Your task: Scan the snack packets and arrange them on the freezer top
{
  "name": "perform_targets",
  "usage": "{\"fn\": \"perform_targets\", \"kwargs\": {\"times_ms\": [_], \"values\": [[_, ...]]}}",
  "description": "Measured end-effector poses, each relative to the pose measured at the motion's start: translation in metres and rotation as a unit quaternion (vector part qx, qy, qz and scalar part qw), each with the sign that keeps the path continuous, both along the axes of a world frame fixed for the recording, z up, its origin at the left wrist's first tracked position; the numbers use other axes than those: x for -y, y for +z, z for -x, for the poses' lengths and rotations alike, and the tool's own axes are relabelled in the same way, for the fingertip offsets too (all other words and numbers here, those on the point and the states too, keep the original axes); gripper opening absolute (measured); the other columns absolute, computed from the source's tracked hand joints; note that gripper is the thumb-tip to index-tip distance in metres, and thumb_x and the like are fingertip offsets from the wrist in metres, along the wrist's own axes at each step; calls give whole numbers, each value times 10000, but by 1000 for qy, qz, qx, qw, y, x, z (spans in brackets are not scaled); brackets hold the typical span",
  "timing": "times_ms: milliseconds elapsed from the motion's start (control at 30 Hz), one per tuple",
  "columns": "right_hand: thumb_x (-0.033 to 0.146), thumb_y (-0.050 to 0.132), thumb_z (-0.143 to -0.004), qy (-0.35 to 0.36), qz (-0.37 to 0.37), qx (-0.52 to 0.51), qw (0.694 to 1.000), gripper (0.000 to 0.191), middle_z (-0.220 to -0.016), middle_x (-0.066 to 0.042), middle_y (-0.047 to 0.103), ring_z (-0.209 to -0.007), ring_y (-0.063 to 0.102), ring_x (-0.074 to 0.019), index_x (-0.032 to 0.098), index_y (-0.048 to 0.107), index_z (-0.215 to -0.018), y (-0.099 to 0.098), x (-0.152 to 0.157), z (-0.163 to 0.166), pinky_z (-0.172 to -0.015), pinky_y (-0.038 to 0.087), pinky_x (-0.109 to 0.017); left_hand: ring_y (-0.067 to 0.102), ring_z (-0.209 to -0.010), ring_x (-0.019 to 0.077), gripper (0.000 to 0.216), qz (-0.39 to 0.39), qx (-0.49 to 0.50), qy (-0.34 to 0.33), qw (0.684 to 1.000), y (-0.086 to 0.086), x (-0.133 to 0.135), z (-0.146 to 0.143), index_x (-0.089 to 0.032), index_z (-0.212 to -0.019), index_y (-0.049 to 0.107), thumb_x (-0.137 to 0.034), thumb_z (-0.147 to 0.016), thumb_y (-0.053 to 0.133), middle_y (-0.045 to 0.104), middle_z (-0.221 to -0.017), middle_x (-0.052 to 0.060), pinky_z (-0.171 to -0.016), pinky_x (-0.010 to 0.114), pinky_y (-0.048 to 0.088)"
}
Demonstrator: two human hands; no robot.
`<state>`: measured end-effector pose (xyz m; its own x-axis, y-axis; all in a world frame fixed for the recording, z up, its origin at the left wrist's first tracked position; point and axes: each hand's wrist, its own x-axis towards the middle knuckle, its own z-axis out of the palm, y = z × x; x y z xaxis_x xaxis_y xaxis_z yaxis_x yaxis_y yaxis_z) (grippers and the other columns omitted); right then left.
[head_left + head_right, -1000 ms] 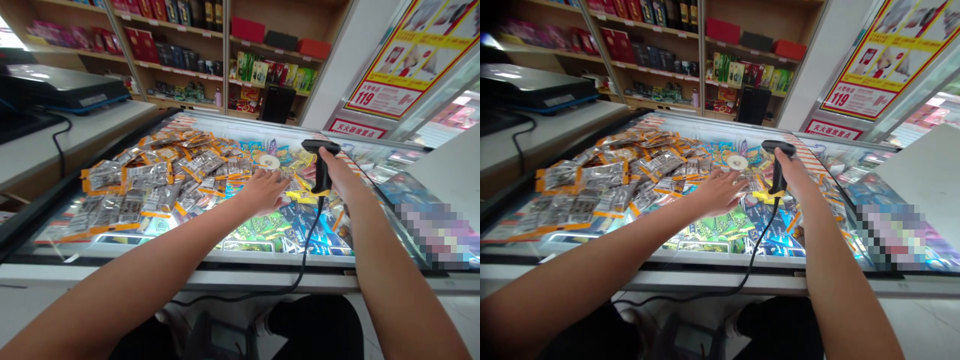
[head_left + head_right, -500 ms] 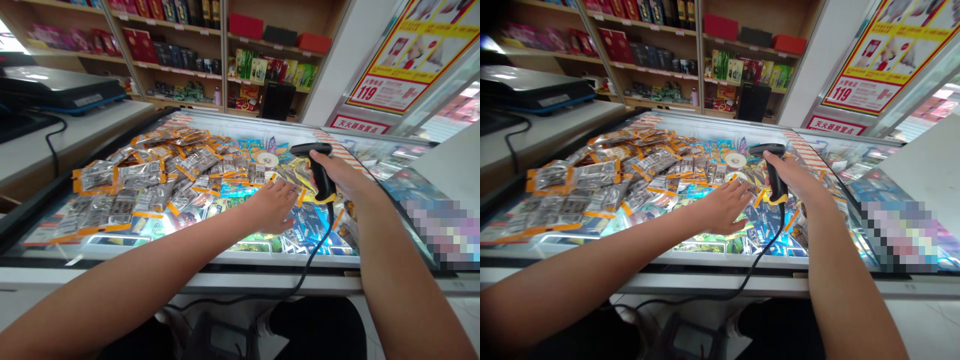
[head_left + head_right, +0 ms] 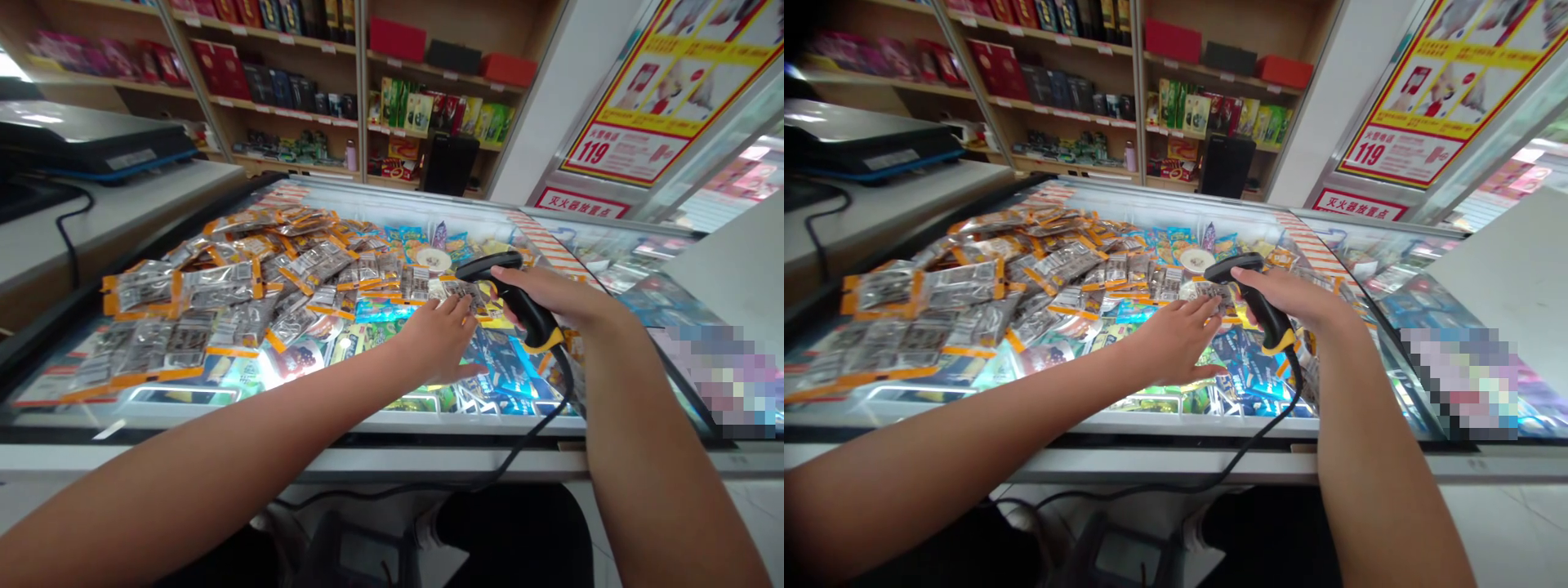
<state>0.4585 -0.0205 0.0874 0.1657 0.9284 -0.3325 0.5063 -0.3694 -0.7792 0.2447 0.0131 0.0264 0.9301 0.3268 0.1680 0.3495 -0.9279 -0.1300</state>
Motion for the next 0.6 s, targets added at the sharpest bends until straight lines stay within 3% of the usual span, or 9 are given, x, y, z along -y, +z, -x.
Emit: {"fn": "perform_targets", "kwargs": {"times_ms": [433, 500, 600], "values": [[749, 586, -859, 7, 0, -23, 1000, 568, -582, -89, 652, -460, 582, -193, 194, 658, -765, 1, 4, 0, -385, 440, -292, 358, -1487, 374, 854, 2, 7, 3, 1000, -4, -3, 0, -72, -1466, 501, -731, -924, 455, 362, -1621, 231, -1137, 472, 360], [743, 598, -854, -21, -23, -16, 999, 546, -621, -90, 671, -512, 619, -212, 204, 665, -796, -1, 0, -4, -422, 477, -305, 417, -1437, 376, 855, -7, 13, 10, 1000, -3, -4, 0, -63, -1453, 511, -734, -927, 449, 421, -1581, 239, -1089, 460, 391], [728, 599, -855, -127, -120, 25, 984, 502, -746, -94, 713, -678, 694, -263, 233, 680, -878, -7, -9, -17, -555, 550, -349, 564, -1230, 370, 845, -19, 21, 40, 999, 1, -7, -1, -63, -1439, 525, -731, -925, 461, 577, -1412, 233, -938, 437, 448]]}}
